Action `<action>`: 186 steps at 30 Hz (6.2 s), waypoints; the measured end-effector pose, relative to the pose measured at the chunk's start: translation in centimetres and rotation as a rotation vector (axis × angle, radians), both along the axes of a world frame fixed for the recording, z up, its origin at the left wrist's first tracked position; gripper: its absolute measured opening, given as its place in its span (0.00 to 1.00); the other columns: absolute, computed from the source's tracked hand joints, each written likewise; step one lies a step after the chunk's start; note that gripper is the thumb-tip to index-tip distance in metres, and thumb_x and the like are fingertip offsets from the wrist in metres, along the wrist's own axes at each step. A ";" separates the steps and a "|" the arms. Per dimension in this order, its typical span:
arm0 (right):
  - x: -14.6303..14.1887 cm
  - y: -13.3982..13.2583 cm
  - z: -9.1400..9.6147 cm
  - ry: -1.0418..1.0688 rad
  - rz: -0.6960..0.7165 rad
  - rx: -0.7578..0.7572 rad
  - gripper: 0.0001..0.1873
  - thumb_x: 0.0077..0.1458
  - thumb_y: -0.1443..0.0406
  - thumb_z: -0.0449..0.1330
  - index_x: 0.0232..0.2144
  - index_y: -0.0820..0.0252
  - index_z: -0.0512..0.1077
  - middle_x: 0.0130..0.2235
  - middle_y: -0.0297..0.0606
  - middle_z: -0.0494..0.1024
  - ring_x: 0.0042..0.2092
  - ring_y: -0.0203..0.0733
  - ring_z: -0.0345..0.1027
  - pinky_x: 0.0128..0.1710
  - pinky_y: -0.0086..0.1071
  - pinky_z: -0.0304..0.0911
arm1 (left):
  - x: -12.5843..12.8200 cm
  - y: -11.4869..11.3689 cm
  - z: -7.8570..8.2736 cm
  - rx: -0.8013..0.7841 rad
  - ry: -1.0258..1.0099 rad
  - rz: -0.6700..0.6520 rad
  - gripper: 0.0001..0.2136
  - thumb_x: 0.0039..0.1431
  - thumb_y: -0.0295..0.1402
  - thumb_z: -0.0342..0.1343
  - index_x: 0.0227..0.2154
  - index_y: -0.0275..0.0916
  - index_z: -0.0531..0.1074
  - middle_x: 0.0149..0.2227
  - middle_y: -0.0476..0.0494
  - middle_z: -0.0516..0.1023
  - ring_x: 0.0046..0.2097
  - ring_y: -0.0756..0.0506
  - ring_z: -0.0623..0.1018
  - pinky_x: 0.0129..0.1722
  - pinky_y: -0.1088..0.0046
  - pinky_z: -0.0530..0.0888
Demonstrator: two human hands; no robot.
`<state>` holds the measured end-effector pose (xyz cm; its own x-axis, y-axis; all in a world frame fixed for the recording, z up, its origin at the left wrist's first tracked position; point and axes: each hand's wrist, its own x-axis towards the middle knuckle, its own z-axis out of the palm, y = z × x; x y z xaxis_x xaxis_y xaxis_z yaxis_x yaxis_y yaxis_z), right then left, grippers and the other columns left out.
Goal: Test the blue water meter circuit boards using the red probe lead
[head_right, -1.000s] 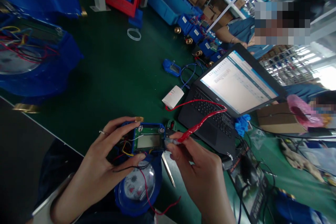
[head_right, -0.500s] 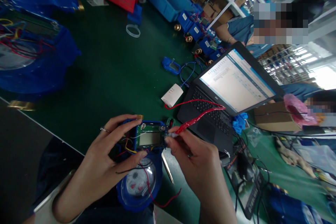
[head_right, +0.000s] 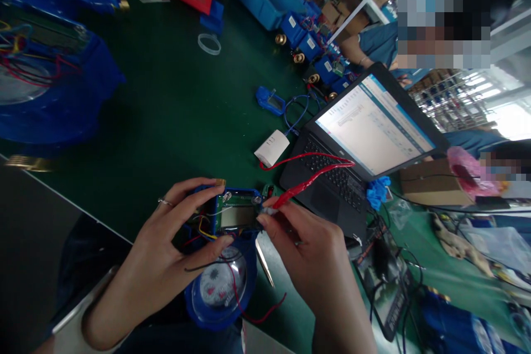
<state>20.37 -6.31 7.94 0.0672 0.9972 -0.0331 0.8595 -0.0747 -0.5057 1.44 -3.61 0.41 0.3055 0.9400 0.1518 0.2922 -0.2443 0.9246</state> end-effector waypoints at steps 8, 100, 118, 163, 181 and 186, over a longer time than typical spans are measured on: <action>-0.3 -0.3 -0.6 0.216 -0.235 0.008 0.09 0.51 0.60 0.63 0.34 0.58 0.78 0.26 0.34 0.79 0.24 0.37 0.72 0.23 0.28 0.71 | -0.3 0.0 -0.1 -0.002 -0.012 0.002 0.23 0.55 0.36 0.60 0.54 0.48 0.64 0.56 0.43 0.65 0.56 0.39 0.69 0.54 0.56 0.69; -1.5 -0.9 -1.0 0.196 -0.267 0.144 0.07 0.55 0.62 0.60 0.33 0.56 0.78 0.28 0.31 0.80 0.23 0.34 0.73 0.22 0.22 0.73 | -0.4 -0.1 -0.3 -0.051 -0.011 -0.019 0.22 0.56 0.36 0.60 0.54 0.49 0.63 0.58 0.44 0.64 0.56 0.39 0.68 0.54 0.56 0.69; -1.8 -1.0 -1.2 0.295 -0.355 0.097 0.07 0.55 0.62 0.60 0.33 0.57 0.78 0.28 0.31 0.79 0.25 0.34 0.73 0.24 0.25 0.74 | -0.5 -0.2 -0.1 -0.045 0.004 -0.012 0.22 0.56 0.36 0.59 0.53 0.49 0.64 0.57 0.45 0.64 0.56 0.40 0.68 0.55 0.57 0.68; -1.9 -0.9 -0.2 -0.128 -0.076 0.104 0.08 0.60 0.61 0.56 0.35 0.55 0.75 0.31 0.32 0.79 0.27 0.36 0.73 0.31 0.28 0.68 | -0.2 -0.1 -0.2 -0.025 -0.030 -0.014 0.23 0.55 0.33 0.60 0.54 0.47 0.64 0.57 0.44 0.65 0.56 0.40 0.68 0.55 0.55 0.68; -1.1 0.3 0.3 -0.029 0.041 0.138 0.12 0.62 0.58 0.53 0.38 0.59 0.73 0.25 0.30 0.76 0.24 0.32 0.71 0.22 0.23 0.62 | -0.3 -0.1 -0.4 -0.007 -0.035 -0.011 0.24 0.55 0.34 0.61 0.54 0.46 0.64 0.57 0.44 0.65 0.55 0.40 0.69 0.55 0.56 0.68; -0.8 1.3 -1.0 -0.174 0.082 0.235 0.18 0.62 0.59 0.53 0.21 0.59 0.64 0.18 0.27 0.62 0.19 0.30 0.56 0.20 0.27 0.50 | -0.4 -0.1 -0.4 0.000 -0.029 -0.006 0.23 0.55 0.35 0.60 0.54 0.47 0.64 0.57 0.44 0.65 0.55 0.40 0.69 0.54 0.55 0.69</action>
